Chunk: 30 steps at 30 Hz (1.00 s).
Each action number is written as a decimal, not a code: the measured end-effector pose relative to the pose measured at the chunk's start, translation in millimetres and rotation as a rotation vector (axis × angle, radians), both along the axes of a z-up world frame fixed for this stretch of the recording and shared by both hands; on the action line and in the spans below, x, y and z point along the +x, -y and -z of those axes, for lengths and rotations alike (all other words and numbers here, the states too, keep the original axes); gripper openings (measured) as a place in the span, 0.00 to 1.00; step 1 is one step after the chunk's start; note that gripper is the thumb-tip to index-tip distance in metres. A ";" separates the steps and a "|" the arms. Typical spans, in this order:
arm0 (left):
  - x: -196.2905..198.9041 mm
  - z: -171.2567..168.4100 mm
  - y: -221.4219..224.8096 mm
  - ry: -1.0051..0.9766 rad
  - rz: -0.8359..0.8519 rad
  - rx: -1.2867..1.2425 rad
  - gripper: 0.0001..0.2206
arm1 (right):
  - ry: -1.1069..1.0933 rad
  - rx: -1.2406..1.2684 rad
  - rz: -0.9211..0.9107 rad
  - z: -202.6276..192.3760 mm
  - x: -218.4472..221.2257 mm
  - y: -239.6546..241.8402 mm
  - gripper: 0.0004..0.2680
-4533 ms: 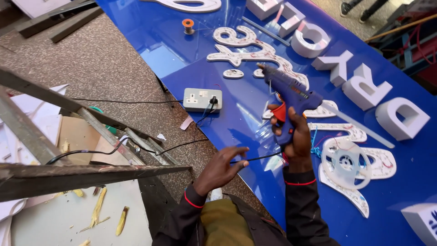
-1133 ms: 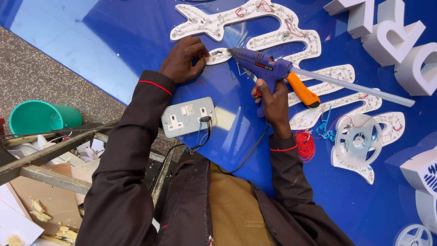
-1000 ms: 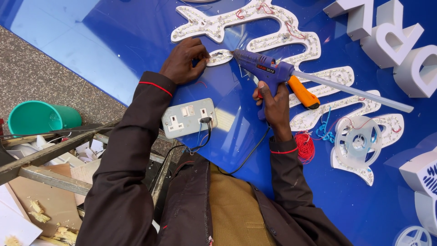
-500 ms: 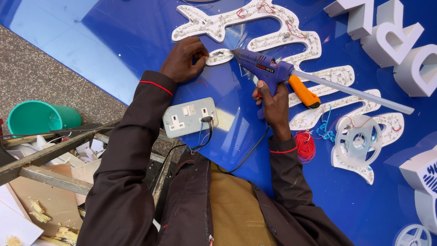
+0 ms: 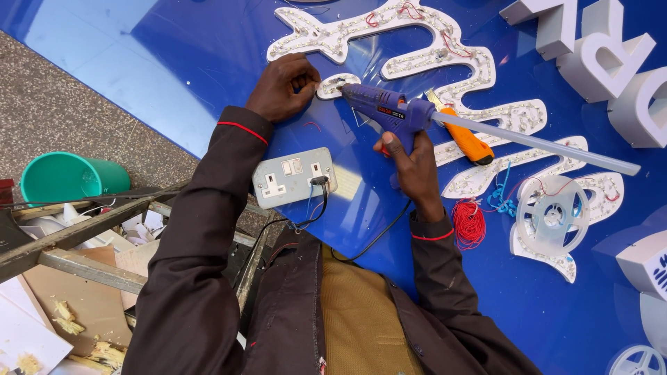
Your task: The person solders wires to an LED strip inside a plastic letter casing and then applies hot glue to secure components on a blue workshop table.
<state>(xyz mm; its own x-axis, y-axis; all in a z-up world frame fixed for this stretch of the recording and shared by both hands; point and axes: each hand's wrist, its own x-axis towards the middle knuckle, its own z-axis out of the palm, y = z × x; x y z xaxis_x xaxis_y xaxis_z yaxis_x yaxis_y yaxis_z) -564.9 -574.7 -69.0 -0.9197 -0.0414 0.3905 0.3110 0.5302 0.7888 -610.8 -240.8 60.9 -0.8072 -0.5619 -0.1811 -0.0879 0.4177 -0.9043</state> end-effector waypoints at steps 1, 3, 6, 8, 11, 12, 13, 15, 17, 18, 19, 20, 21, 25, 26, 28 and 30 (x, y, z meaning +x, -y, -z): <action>-0.1 -1.1 -0.5 0.001 -0.001 0.000 0.02 | 0.001 0.000 -0.001 -0.4 1.0 1.3 0.16; 0.5 -3.4 -0.3 0.003 0.003 0.004 0.02 | 0.000 -0.001 -0.003 -1.0 2.2 5.2 0.14; 0.3 -2.7 0.7 0.005 0.000 0.001 0.02 | -0.018 0.039 -0.006 -0.6 3.1 5.9 0.15; 1.3 -5.2 -1.1 0.002 -0.003 0.011 0.02 | -0.025 0.029 -0.025 -1.6 3.2 3.6 0.14; 0.5 -5.2 0.0 -0.006 -0.003 0.012 0.02 | -0.036 0.022 -0.036 -2.2 1.7 5.0 0.14; 0.4 -3.4 -1.2 -0.009 0.005 0.006 0.02 | -0.037 0.027 -0.025 -1.9 2.8 4.1 0.14; 0.9 -2.6 -1.9 -0.005 0.008 0.009 0.02 | -0.033 0.030 -0.022 -1.0 3.2 4.7 0.14; 0.2 -2.7 -0.8 -0.011 -0.010 -0.012 0.02 | -0.042 0.010 -0.034 0.0 2.4 7.9 0.13; -0.1 -3.9 -1.0 -0.012 -0.012 -0.013 0.02 | -0.041 0.019 -0.038 -0.8 3.6 5.1 0.13; 0.4 -4.1 -1.6 -0.013 -0.015 -0.009 0.02 | -0.039 0.033 -0.043 -1.4 4.0 3.5 0.14; 0.0 -4.7 -0.4 -0.014 -0.019 -0.009 0.02 | -0.040 0.032 -0.047 -1.0 3.1 4.2 0.14; 0.1 -4.4 -1.1 -0.016 -0.019 -0.012 0.02 | -0.040 0.025 -0.037 -0.5 3.2 3.1 0.13; -0.1 -4.1 -2.1 -0.019 -0.019 -0.014 0.03 | -0.039 0.018 -0.027 0.1 3.0 1.8 0.13; -0.7 -2.7 -1.8 -0.022 -0.008 -0.031 0.02 | -0.026 0.022 -0.009 2.6 2.9 3.4 0.13; -0.5 -3.4 -1.9 -0.029 -0.007 -0.027 0.02 | -0.035 0.016 -0.021 3.8 2.7 3.1 0.13; 0.2 -7.0 -3.0 -0.036 -0.008 -0.025 0.03 | -0.045 0.010 -0.035 8.1 3.1 1.6 0.13; 2.3 -12.2 -5.0 -0.027 -0.029 -0.048 0.05 | -0.108 0.021 0.062 14.5 4.3 -0.9 0.15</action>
<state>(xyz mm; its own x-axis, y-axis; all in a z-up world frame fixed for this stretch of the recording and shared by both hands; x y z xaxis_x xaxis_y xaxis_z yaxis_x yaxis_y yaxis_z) -562.6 -569.7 -56.8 -0.9077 -0.0481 0.4169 0.3158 0.5761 0.7539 -606.4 -239.9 46.4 -0.8558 -0.5070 -0.1026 -0.1575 0.4442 -0.8820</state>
